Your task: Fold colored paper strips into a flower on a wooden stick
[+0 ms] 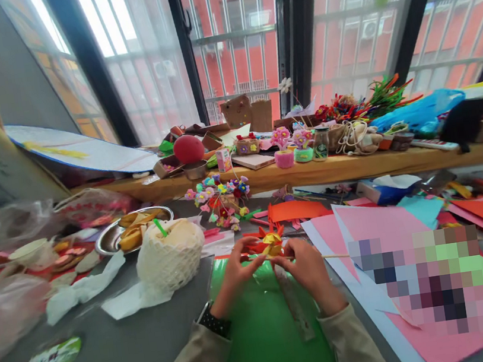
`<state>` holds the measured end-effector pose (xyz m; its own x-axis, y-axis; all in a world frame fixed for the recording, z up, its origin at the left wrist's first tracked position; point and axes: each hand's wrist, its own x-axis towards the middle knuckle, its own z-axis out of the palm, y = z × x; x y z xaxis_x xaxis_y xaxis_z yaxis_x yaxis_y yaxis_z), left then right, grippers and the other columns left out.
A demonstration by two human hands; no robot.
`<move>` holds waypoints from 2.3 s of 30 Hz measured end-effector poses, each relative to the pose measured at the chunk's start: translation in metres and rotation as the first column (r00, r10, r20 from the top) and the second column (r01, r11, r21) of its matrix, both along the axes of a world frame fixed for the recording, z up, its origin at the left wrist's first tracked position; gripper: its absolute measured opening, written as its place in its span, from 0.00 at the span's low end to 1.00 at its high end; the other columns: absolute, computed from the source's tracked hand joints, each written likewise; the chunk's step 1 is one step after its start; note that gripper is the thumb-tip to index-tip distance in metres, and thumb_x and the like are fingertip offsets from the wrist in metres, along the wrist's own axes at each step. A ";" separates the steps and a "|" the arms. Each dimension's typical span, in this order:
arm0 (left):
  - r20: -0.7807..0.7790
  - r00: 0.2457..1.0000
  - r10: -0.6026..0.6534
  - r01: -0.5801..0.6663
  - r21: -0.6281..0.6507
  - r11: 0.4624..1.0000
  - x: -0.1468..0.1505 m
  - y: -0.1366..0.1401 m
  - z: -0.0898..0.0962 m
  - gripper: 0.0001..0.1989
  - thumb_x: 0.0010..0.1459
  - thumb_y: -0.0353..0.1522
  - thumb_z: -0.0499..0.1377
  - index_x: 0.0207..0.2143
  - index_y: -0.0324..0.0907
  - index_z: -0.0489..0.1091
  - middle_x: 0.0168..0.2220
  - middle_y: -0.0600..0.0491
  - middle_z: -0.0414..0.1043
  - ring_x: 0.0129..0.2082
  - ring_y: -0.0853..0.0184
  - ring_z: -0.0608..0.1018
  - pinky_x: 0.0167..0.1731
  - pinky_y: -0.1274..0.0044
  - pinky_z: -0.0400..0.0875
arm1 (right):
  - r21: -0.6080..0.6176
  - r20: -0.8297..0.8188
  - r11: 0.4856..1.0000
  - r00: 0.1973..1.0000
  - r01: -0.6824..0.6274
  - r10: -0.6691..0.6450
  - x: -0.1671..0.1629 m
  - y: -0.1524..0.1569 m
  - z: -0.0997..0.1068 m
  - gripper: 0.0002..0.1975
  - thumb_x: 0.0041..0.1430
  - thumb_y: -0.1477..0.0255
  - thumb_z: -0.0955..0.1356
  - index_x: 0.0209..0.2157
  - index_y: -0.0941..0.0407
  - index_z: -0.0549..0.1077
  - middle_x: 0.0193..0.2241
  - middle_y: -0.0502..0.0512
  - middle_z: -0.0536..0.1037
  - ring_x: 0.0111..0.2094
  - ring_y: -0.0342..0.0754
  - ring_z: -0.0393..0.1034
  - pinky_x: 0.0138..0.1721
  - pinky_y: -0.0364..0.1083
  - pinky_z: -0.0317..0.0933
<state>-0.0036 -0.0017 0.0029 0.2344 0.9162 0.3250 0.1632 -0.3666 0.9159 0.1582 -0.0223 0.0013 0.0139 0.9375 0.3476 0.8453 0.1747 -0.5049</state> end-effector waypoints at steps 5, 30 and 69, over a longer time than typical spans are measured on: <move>0.339 0.923 0.182 -0.080 -0.294 0.953 -0.002 0.006 0.002 0.19 0.45 0.37 0.58 0.38 0.39 0.59 0.40 0.48 0.63 0.38 0.67 0.69 0.37 0.75 0.63 | 0.105 0.006 0.992 0.998 -0.069 0.069 -0.004 -0.003 0.009 0.18 0.46 0.55 0.63 0.20 0.57 0.62 0.20 0.52 0.68 0.24 0.44 0.61 0.23 0.41 0.50; 0.646 0.730 -0.226 0.586 -0.420 0.693 -0.004 -0.001 0.000 0.13 0.51 0.34 0.53 0.38 0.37 0.68 0.37 0.48 0.69 0.38 0.67 0.70 0.43 0.72 0.61 | 0.190 -0.130 0.965 0.969 -0.182 0.208 -0.016 -0.012 0.018 0.16 0.46 0.57 0.64 0.20 0.56 0.60 0.20 0.49 0.65 0.22 0.42 0.59 0.24 0.41 0.52; 0.724 0.669 -0.167 0.626 -0.427 0.653 0.003 -0.002 0.001 0.11 0.53 0.33 0.50 0.35 0.37 0.67 0.35 0.49 0.70 0.37 0.67 0.71 0.43 0.72 0.61 | 0.257 -0.075 0.960 0.987 -0.116 0.139 -0.017 -0.009 0.008 0.18 0.46 0.56 0.64 0.17 0.57 0.61 0.18 0.49 0.64 0.22 0.43 0.59 0.23 0.41 0.52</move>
<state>-0.0003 -0.0040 0.0038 0.5994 0.7991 -0.0459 -0.4880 0.4103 0.7704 0.1416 -0.0309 0.0090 -0.0571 0.8166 0.5744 0.7600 0.4087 -0.5053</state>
